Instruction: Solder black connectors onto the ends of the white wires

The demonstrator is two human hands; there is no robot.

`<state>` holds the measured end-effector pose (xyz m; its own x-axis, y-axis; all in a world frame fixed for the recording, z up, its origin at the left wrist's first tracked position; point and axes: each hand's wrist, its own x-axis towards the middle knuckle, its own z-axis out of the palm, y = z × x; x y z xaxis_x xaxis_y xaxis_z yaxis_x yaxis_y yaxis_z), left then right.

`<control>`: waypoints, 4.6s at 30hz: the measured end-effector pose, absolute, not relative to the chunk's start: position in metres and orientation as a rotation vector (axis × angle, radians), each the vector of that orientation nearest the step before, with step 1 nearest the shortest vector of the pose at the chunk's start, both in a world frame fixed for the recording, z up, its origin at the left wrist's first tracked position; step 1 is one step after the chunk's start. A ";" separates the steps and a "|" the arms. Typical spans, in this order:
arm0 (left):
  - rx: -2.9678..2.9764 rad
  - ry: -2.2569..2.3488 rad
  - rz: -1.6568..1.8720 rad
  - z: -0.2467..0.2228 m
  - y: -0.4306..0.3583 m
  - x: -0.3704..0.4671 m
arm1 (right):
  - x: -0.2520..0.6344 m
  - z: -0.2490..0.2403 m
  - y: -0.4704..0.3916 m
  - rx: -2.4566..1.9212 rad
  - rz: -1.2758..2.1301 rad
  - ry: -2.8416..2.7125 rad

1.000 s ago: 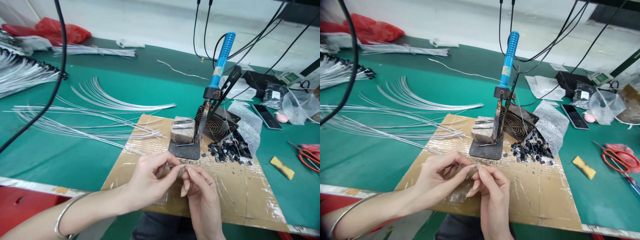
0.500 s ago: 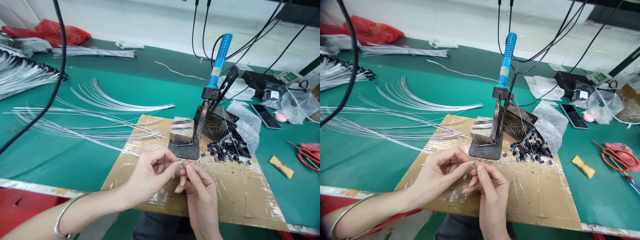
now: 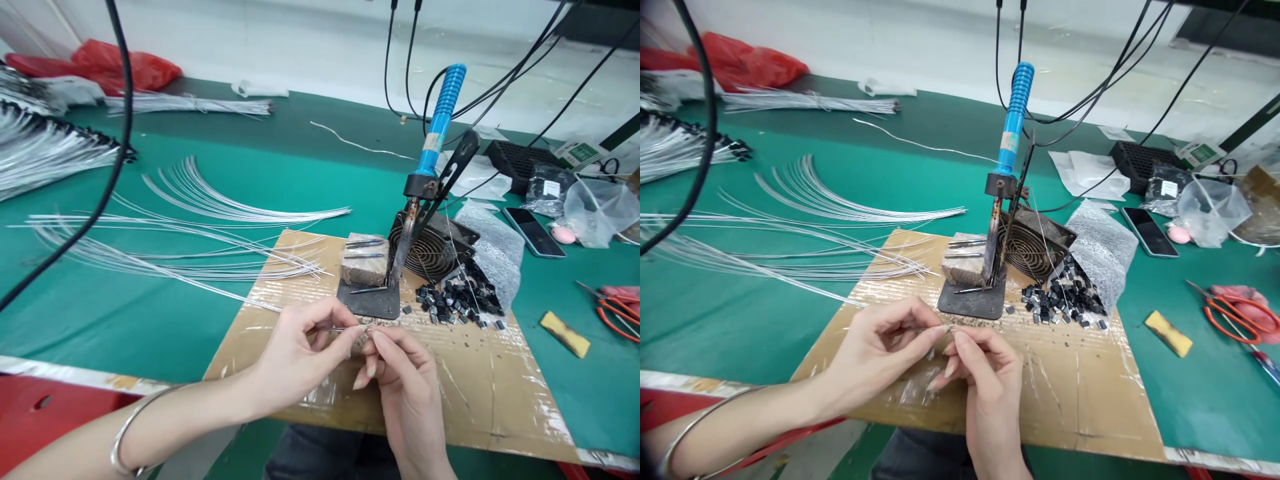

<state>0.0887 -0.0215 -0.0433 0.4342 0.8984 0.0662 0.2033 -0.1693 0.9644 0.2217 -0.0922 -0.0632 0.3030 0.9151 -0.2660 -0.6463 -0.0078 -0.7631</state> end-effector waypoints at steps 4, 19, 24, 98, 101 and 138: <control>1.675 0.979 0.838 -0.044 -0.022 0.088 | 0.226 -0.065 -0.091 -0.935 1.305 -0.373; 1.630 1.010 0.801 -0.042 -0.022 0.091 | 0.211 -0.060 -0.090 -0.897 1.266 -0.271; 1.590 1.004 0.794 -0.041 -0.021 0.092 | 0.215 -0.062 -0.090 -0.935 1.257 -0.289; 2.198 1.435 0.864 -0.067 0.193 0.020 | 0.313 -0.118 -0.130 -1.584 0.599 -0.848; 2.277 1.431 0.775 -0.079 0.205 0.029 | 0.314 -0.118 -0.128 -1.569 0.611 -0.858; 2.147 0.961 0.589 0.006 0.027 0.001 | 0.233 -0.070 -0.098 -1.188 1.060 -0.842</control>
